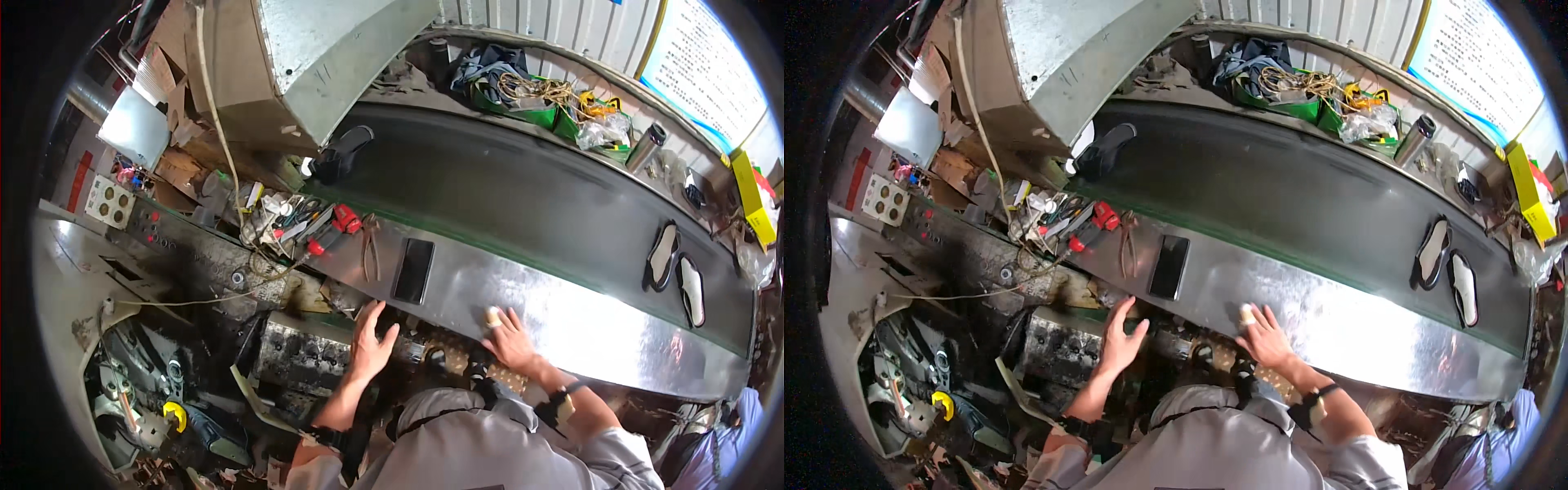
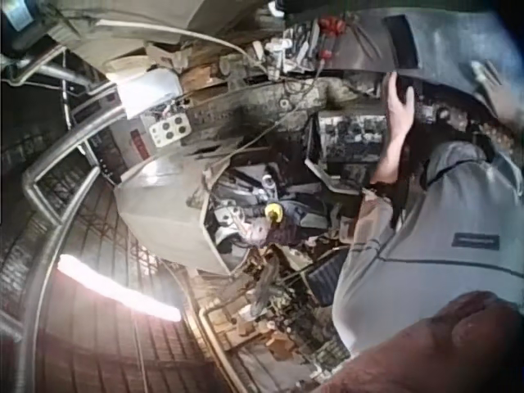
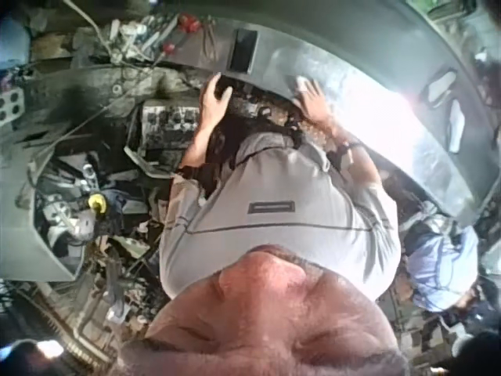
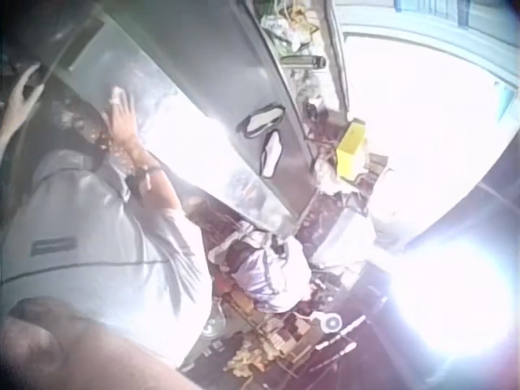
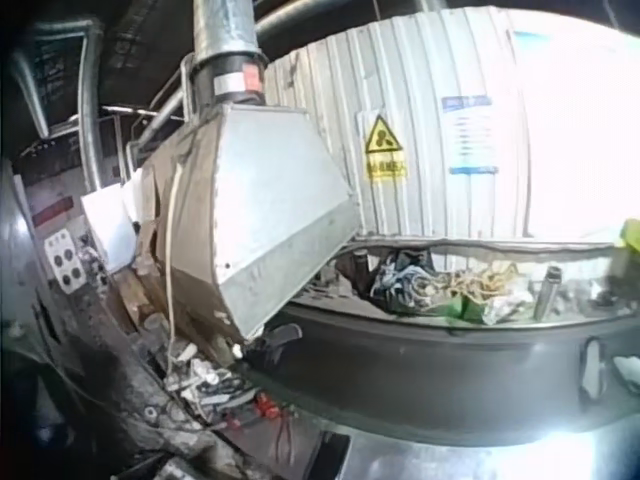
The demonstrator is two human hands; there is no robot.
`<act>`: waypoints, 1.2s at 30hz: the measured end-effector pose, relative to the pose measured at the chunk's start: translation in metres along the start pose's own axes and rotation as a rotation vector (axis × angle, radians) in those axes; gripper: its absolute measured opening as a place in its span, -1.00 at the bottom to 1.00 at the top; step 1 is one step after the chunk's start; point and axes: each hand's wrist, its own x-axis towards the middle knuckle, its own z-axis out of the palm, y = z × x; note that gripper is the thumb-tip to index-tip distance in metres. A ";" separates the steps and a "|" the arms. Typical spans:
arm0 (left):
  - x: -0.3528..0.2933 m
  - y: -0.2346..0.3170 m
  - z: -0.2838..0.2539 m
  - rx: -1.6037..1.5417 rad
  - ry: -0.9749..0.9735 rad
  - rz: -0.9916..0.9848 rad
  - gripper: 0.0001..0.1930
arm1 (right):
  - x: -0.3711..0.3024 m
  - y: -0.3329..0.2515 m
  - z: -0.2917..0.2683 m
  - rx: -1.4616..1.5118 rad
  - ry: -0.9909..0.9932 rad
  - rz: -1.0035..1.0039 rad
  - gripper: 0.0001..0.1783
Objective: The worker is lasting shoes by placing the shoe upper over a last and using a shoe-lasting machine to shape and attach the components.
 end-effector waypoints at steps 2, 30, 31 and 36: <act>0.044 -0.023 0.007 -0.023 -0.007 0.000 -0.41 | -0.029 0.017 -0.015 0.110 -0.023 0.041 -0.36; 0.573 -0.372 -0.036 0.712 0.221 0.184 -0.13 | 0.220 0.064 -0.034 2.013 0.763 1.243 -0.12; 0.541 -0.428 -0.121 0.338 0.162 -0.422 -0.12 | 0.220 0.061 -0.054 2.113 0.682 1.170 -0.16; 0.551 -0.352 -0.003 0.031 0.103 -0.651 -0.05 | 0.143 0.051 -0.095 2.037 0.829 1.202 -0.19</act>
